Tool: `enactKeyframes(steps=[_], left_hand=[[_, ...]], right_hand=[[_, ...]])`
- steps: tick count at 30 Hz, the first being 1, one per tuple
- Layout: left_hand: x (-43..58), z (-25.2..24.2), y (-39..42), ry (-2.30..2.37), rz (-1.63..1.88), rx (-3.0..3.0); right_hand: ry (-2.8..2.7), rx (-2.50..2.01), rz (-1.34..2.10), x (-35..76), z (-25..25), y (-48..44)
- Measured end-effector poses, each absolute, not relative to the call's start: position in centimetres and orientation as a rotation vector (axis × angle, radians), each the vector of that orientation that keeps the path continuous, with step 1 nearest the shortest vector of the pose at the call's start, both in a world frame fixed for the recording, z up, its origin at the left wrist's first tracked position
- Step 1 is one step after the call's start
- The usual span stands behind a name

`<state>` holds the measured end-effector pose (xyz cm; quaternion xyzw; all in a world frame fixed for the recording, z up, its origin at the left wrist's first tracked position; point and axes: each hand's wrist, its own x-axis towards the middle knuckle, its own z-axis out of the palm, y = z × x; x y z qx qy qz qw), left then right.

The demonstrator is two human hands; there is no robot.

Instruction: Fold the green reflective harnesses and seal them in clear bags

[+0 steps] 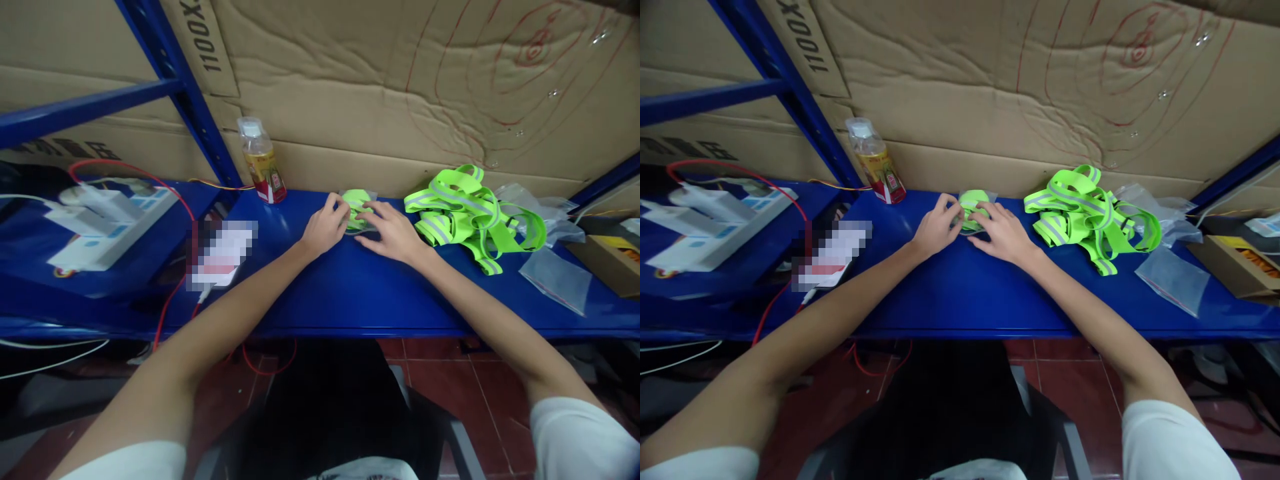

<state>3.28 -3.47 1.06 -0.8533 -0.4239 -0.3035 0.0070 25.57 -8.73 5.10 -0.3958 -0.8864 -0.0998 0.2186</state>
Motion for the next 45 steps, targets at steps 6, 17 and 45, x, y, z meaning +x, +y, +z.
enactKeyframes(steps=[6,17,45], left_hand=[[3.1,1.8,-3.3,-1.229,-0.768,-2.598],[0.8,2.7,-4.2,-1.007,-0.57,-2.73],[3.2,0.9,-4.2,-0.855,-0.573,-2.674]], right_hand=[[-2.448,-1.077,-0.318,26.5,1.5,-8.2],[-2.393,-1.048,-0.476,27.0,1.0,-6.8],[-2.343,-1.149,-0.304,26.4,0.6,-6.7]])
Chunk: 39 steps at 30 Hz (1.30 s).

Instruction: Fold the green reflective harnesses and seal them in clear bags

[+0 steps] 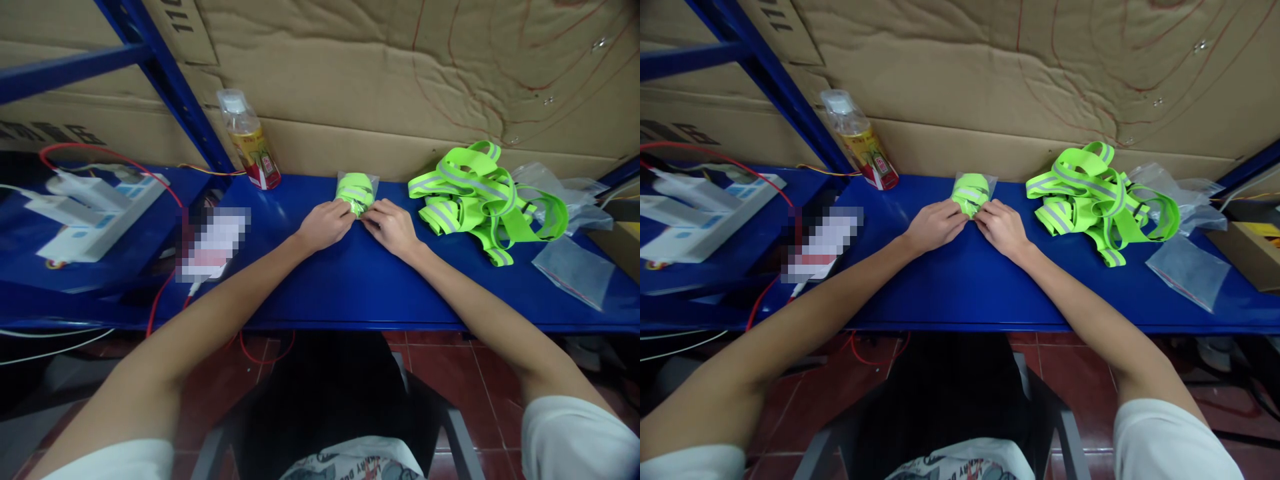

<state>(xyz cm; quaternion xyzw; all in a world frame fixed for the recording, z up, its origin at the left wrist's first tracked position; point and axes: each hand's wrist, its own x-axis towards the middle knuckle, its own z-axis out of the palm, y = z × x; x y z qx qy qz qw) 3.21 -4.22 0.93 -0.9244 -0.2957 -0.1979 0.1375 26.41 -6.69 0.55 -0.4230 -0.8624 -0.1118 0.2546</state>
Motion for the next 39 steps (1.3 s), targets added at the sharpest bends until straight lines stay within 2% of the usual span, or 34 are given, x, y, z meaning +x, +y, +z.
enactKeyframes(steps=[14,35,39], left_hand=[[3.7,1.0,-4.2,-0.757,-0.525,-2.584],[2.2,1.0,-3.8,-0.934,-0.679,-2.693],[1.7,1.1,-3.6,-0.919,-0.61,-2.729]], right_hand=[[-2.372,-1.146,-0.269,26.1,0.8,-6.8],[-2.421,-1.166,-0.31,25.8,1.1,-6.9],[-2.426,-1.208,-0.299,25.6,1.2,-7.0]])
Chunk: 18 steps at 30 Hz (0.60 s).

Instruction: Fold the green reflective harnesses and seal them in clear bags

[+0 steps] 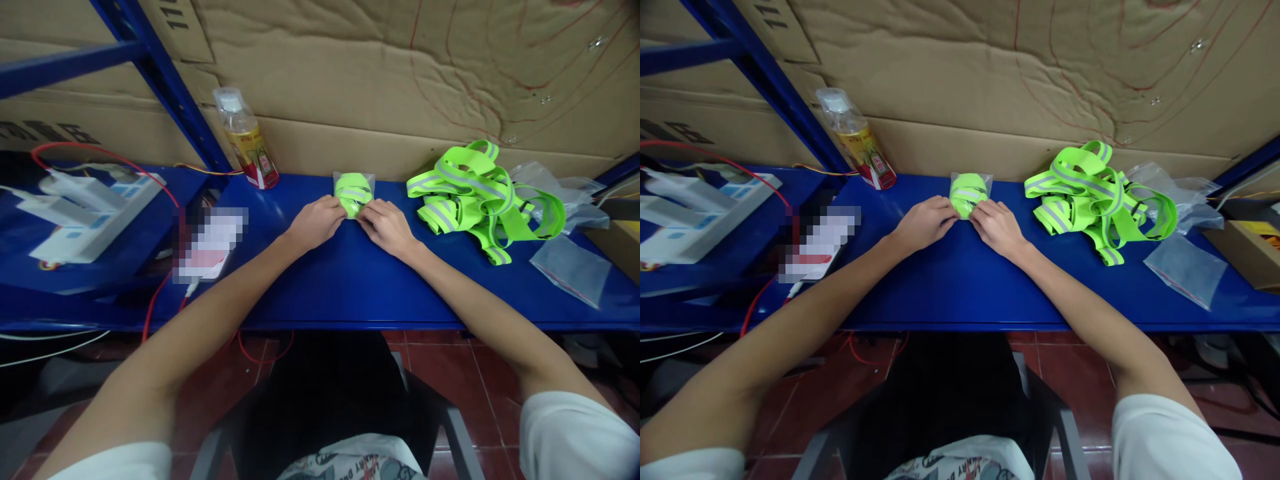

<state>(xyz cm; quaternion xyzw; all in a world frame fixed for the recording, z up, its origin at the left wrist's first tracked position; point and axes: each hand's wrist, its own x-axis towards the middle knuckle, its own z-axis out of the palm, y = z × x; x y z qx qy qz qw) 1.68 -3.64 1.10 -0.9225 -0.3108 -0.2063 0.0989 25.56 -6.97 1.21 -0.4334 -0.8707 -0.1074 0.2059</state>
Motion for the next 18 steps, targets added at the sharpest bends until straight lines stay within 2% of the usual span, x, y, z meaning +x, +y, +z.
enactKeyframes(steps=[6,18], left_hand=[[2.1,0.8,-3.7,-0.841,-0.63,-2.78],[1.7,2.0,-4.6,-1.076,-0.618,-2.819]], right_hand=[[-2.483,-1.233,-0.391,25.0,1.4,-7.2],[-2.484,-1.273,-0.338,25.6,1.9,-7.7]])
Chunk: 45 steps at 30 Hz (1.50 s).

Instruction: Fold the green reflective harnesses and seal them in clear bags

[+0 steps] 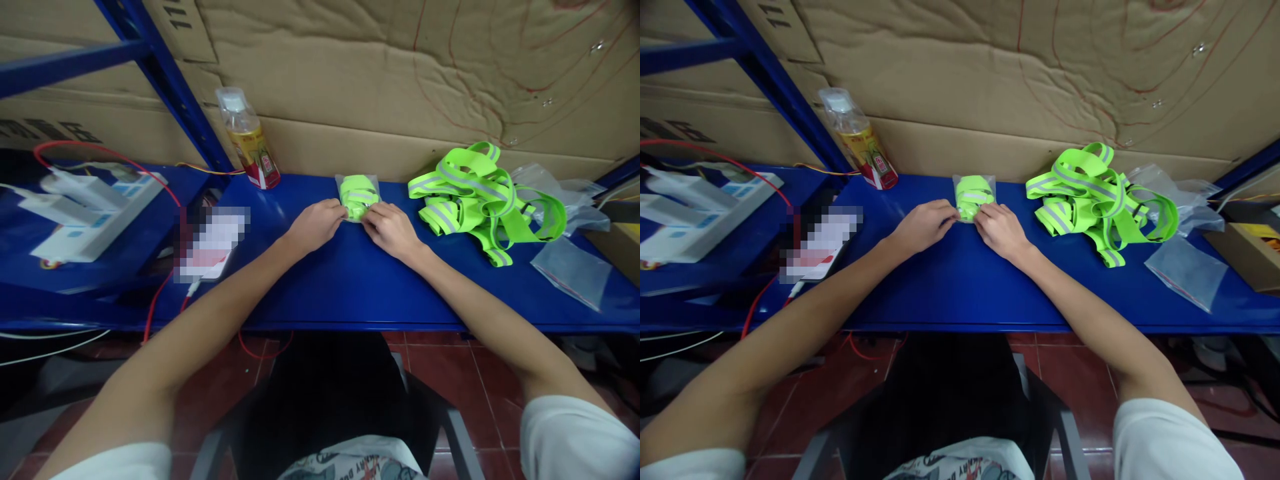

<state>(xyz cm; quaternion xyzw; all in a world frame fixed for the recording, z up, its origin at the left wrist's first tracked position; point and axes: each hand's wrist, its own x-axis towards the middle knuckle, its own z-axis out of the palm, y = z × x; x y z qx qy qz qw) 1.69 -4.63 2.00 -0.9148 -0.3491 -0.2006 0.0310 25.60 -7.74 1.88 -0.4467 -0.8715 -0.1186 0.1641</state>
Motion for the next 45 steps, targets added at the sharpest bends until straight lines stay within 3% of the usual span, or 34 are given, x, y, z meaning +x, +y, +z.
enactKeyframes(steps=[22,45], left_hand=[[1.9,2.1,-5.2,-1.231,-0.495,-2.635],[2.4,2.0,-5.3,-1.0,-0.472,-2.634]], right_hand=[[-2.447,-1.19,-0.295,24.8,1.0,-7.6],[-2.372,-1.258,-0.376,25.2,1.6,-7.7]])
